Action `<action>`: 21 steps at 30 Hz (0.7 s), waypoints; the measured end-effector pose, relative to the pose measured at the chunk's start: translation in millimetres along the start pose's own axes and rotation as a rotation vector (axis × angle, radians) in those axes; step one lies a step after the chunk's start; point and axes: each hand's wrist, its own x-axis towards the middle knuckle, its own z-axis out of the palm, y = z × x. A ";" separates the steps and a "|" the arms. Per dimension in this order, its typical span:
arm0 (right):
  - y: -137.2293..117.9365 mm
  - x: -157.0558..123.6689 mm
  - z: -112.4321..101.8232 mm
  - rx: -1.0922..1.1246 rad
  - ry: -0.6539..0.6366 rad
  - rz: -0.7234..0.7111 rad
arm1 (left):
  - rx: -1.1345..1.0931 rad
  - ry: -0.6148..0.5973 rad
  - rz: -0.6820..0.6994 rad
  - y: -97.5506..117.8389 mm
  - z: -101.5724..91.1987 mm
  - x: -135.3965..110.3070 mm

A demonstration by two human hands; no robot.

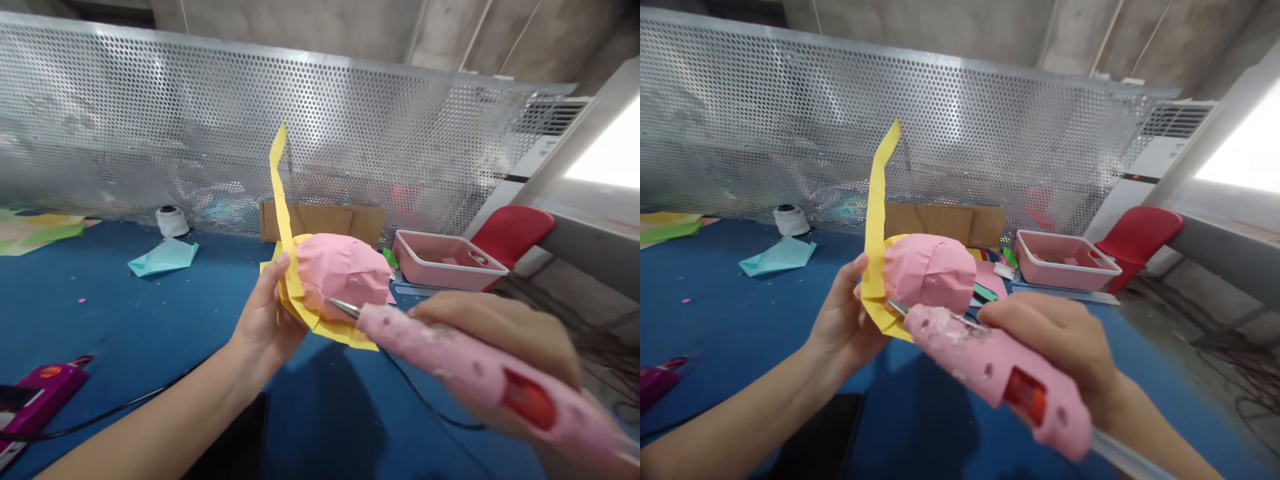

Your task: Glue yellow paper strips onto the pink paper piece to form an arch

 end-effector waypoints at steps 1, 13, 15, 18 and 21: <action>-9.9 6.5 4.9 0.043 0.029 -0.056 | 0.013 -0.006 0.011 0.0 0.3 -0.8; -33.0 14.2 28.8 -0.032 -0.042 -0.025 | 0.077 -0.025 0.074 -10.3 -5.6 5.3; -34.1 15.8 27.9 -0.038 -0.077 -0.009 | 0.031 -0.018 0.077 -11.4 -6.6 5.9; -32.3 12.1 29.6 0.010 -0.091 0.027 | -0.003 -0.026 0.076 -12.2 -7.0 6.4; -29.3 7.4 31.6 0.075 -0.083 0.022 | 0.005 -0.044 0.071 -12.2 -6.6 6.6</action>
